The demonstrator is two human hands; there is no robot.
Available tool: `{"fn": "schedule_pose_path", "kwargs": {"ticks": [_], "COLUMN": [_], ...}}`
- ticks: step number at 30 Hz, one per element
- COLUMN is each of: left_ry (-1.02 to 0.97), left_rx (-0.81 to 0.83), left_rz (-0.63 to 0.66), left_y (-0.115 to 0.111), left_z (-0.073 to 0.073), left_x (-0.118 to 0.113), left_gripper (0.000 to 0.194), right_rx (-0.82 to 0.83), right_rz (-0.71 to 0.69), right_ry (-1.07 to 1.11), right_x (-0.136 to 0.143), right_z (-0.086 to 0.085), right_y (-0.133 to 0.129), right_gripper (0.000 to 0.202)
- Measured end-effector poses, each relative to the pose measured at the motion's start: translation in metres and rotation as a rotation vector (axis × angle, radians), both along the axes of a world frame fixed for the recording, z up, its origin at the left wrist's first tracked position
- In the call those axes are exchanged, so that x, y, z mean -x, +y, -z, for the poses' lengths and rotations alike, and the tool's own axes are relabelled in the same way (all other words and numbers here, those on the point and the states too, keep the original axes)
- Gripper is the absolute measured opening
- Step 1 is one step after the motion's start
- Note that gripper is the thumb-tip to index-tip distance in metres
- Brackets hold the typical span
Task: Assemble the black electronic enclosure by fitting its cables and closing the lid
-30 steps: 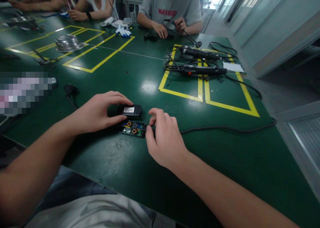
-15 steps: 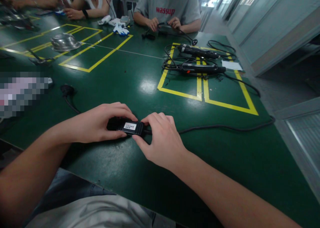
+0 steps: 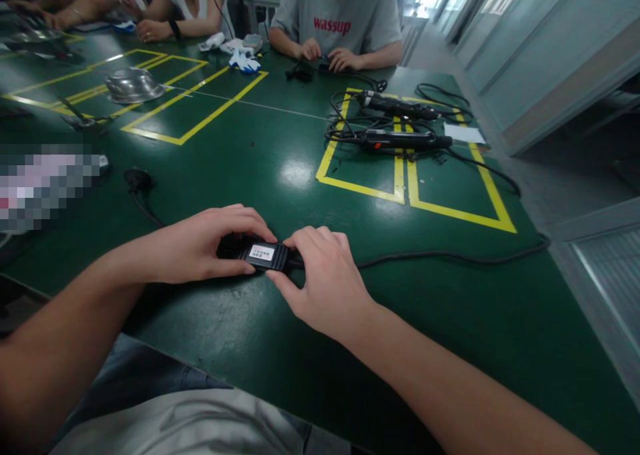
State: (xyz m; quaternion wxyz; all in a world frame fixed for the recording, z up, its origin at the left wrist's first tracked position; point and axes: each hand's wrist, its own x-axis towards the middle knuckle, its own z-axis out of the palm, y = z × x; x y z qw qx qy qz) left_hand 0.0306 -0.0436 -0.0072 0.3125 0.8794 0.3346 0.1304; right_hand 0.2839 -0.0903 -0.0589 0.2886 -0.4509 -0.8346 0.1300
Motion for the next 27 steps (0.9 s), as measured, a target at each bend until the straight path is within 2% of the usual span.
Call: {"fn": "schedule_pose_path", "kwargs": {"ticks": [14,18,20,24,27], "left_ry": [-0.016,-0.052,-0.055,0.042,0.114], "left_rx": [-0.002,-0.002,-0.067,-0.284,-0.287], "left_rz": [0.004,0.01,-0.038,-0.234,-0.256], "left_y": [-0.001,0.0,0.002,0.012,0.019], "left_z": [0.001,-0.001,0.0,0.009,0.018], "left_x": [0.002,0.004,0.006,0.008,0.009], "left_gripper": [0.028,0.03,0.033,0.037,0.037], "right_rx": [0.006,0.019,0.026,0.025,0.017], "right_rz": [0.0,0.048,0.073,0.05,0.037], "right_ry": [0.0,0.092,0.14,0.075,0.028], "right_x": [0.0,0.0,-0.001,-0.001,0.0], "right_z": [0.001,0.001,0.001,-0.001,-0.003], "right_y": [0.0,-0.003,-0.004,-0.003,-0.001], "right_gripper": [0.019,0.032,0.034,0.012,0.005]}}
